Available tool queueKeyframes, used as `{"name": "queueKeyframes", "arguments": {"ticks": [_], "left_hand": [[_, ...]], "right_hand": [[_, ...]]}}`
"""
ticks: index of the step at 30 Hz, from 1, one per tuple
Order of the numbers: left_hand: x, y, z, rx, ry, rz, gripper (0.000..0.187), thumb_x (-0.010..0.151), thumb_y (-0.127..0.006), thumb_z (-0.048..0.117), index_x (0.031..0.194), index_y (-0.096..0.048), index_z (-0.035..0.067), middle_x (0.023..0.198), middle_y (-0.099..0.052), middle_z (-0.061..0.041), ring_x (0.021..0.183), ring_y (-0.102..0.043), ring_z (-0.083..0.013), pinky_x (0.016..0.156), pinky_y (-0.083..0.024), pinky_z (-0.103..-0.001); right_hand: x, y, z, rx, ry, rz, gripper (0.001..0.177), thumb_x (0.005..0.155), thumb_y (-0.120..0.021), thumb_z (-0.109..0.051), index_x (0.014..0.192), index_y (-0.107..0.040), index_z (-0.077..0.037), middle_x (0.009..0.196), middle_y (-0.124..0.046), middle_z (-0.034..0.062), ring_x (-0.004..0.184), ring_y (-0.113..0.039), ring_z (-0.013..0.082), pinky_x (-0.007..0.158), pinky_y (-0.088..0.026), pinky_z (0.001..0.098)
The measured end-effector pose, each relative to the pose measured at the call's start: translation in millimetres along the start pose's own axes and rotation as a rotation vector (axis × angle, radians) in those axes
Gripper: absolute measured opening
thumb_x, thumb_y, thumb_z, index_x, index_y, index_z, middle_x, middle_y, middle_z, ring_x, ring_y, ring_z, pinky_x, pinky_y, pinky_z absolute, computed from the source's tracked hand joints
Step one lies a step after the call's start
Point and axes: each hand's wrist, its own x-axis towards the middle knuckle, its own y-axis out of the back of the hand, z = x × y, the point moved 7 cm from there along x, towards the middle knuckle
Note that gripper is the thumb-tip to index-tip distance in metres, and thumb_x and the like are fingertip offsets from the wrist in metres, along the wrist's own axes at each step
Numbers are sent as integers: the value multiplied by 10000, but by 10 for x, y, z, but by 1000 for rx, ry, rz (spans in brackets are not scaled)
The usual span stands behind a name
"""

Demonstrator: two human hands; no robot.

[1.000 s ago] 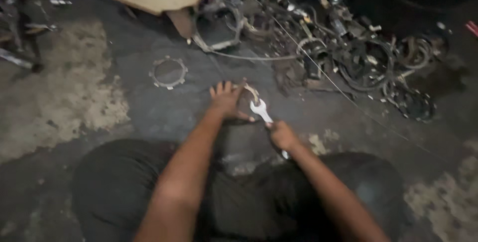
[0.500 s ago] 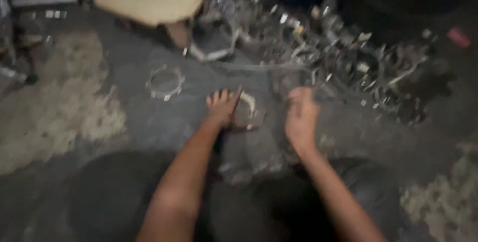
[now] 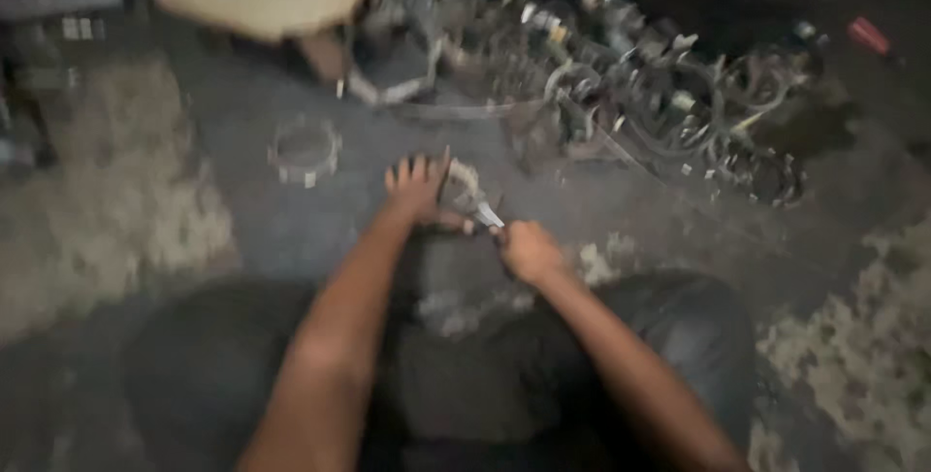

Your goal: The person sits on the floor and uses a wrench to scrape and clean a circular metal part. They repeatedly strike and scrape the surface of the part to remove debris while holding it steady with their other hand.

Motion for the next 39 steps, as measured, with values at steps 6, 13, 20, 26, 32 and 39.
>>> {"name": "queueKeyframes", "arguments": {"ticks": [6,13,20,26,32,39], "left_hand": [[-59,17,-1,-4,46,-48,1526,445,-831,849,1649,-67,303,1633,-253,-166,1512,-173,-441,1178,-152,-680],[7,-216,-79,64,24,-61,1479,419,-868,729,1641,-131,342,1645,-247,-121,1513,-159,-433,1165,-152,-669],[-115,97,52,-23,17,-127,1620,416,-881,809,1660,7,270,1674,-147,-198,1538,-63,-465,1195,-69,-678],[-44,179,51,-136,-19,-50,1647,373,-925,752,1640,-10,235,1700,-77,-176,1547,19,-461,1181,-50,-678],[-319,234,15,-118,-3,62,1516,407,-909,749,1639,-157,286,1681,-172,-183,1537,-63,-482,1185,-64,-681],[-464,348,171,12,47,161,1401,428,-888,799,1536,-356,127,1552,-393,-178,1481,-287,-418,1216,-146,-653]], "right_hand": [[100,492,-202,455,107,297,222,981,-581,-186,1083,-634,4,994,-678,280,897,-625,477,787,-495,540],[274,537,-138,122,18,172,268,1003,-496,-194,1085,-683,-20,1088,-724,256,1023,-703,431,867,-538,512],[-75,134,161,-160,-214,-129,378,989,-637,-363,1014,-704,8,1016,-677,295,984,-637,457,851,-484,530],[124,985,218,292,56,496,374,995,-589,-299,1175,-646,23,907,-702,279,787,-705,393,733,-531,467],[385,464,1230,119,-268,90,274,940,-626,-209,1081,-685,19,847,-737,241,733,-718,315,683,-541,450],[298,158,813,1353,-499,-86,166,939,-566,-225,998,-619,-79,850,-699,122,714,-668,253,664,-571,418]]}}
